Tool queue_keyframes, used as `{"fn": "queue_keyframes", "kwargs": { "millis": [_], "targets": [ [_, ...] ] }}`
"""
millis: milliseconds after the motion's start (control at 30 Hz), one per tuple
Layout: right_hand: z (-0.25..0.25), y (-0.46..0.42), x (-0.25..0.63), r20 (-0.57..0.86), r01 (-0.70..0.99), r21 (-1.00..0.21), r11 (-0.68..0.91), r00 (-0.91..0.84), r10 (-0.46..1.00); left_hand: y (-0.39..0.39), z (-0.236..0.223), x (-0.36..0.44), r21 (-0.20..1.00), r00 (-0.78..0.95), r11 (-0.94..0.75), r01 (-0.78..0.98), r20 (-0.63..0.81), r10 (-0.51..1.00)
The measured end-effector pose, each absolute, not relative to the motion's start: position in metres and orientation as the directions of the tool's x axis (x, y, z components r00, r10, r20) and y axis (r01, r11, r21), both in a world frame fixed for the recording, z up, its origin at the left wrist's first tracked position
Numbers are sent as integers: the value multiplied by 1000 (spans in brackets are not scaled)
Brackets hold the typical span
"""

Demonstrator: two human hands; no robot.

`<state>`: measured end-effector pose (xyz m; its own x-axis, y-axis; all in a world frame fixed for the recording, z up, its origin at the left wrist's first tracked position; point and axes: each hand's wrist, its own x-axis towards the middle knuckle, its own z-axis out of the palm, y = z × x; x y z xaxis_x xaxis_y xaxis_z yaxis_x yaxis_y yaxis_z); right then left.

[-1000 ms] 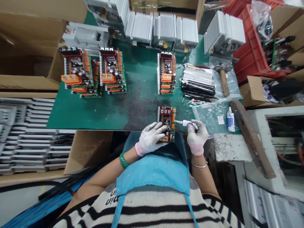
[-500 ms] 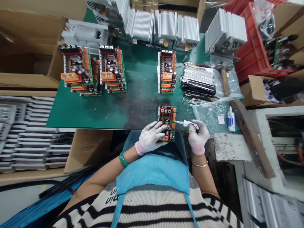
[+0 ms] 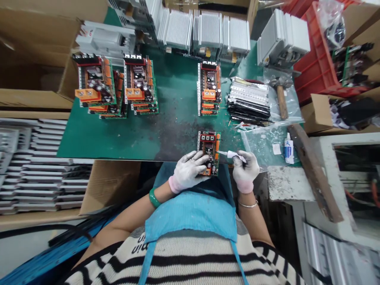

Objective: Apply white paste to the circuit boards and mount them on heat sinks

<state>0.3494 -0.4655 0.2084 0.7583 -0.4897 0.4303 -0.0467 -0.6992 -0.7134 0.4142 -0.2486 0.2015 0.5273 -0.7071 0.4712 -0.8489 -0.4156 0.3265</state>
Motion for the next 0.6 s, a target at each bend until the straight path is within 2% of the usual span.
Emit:
{"fn": "queue_keyframes", "kwargs": {
  "millis": [200, 600],
  "targets": [
    [211, -466, 346, 380, -125, -732, -669, 740, -554, -249, 200, 414, 323, 529, -420, -848, 468, -709],
    [216, -467, 343, 375, -82, -729, -679, 782, -497, -249, 197, 414, 336, 535, -419, -843, 453, -713]
  ]
}}
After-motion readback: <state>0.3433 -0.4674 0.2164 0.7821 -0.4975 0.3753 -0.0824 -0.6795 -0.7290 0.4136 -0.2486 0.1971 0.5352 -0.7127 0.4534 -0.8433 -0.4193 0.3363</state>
